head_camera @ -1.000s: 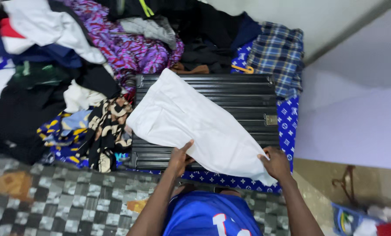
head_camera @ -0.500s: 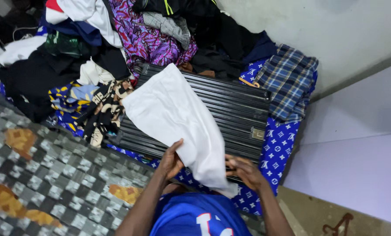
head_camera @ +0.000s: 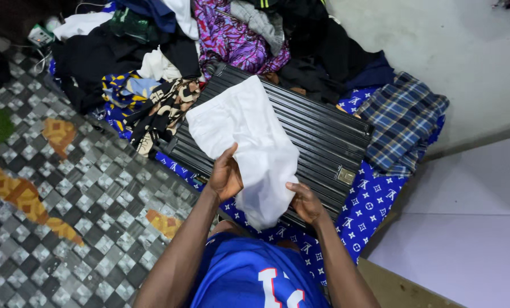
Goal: The person folds a white cloth and a blue garment on a suitcase and places them on a shelf inside a closet.
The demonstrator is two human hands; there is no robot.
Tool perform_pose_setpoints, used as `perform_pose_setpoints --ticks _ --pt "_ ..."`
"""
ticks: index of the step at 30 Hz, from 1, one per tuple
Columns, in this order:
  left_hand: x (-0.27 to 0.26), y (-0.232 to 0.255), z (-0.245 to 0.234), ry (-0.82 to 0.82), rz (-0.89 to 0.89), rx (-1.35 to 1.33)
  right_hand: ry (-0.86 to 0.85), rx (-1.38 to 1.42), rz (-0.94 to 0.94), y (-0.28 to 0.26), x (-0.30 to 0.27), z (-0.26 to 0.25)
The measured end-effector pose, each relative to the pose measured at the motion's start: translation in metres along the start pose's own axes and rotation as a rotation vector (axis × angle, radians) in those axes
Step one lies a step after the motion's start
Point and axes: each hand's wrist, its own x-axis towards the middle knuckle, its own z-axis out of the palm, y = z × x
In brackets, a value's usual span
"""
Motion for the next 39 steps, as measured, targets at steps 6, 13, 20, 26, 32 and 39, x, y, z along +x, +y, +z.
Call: perform_pose_setpoints --ticks 6,13,20,26,32,39 --pt "-0.002 -0.007 0.017 0.338 -0.209 0.399 0.002 0.154 -0.204 -0.010 -0.009 0.011" --pt "-0.006 0.042 0.022 0.054 -0.116 0.038 -0.111 -0.147 0.054 0.009 -0.019 0.008" --pt "-0.004 0.058 -0.007 0.071 -0.142 0.028 0.107 0.007 -0.033 0.034 -0.040 0.008" --pt "-0.012 0.019 -0.024 -0.057 -0.301 -0.051 0.347 0.109 -0.272 -0.027 -0.120 -0.021" --pt "-0.010 -0.012 -0.064 0.188 -0.570 0.344 0.411 -0.296 0.244 -0.070 -0.130 -0.051" --pt "0.018 0.035 -0.165 0.914 -0.261 0.487 0.765 -0.746 0.449 -0.035 -0.138 -0.093"
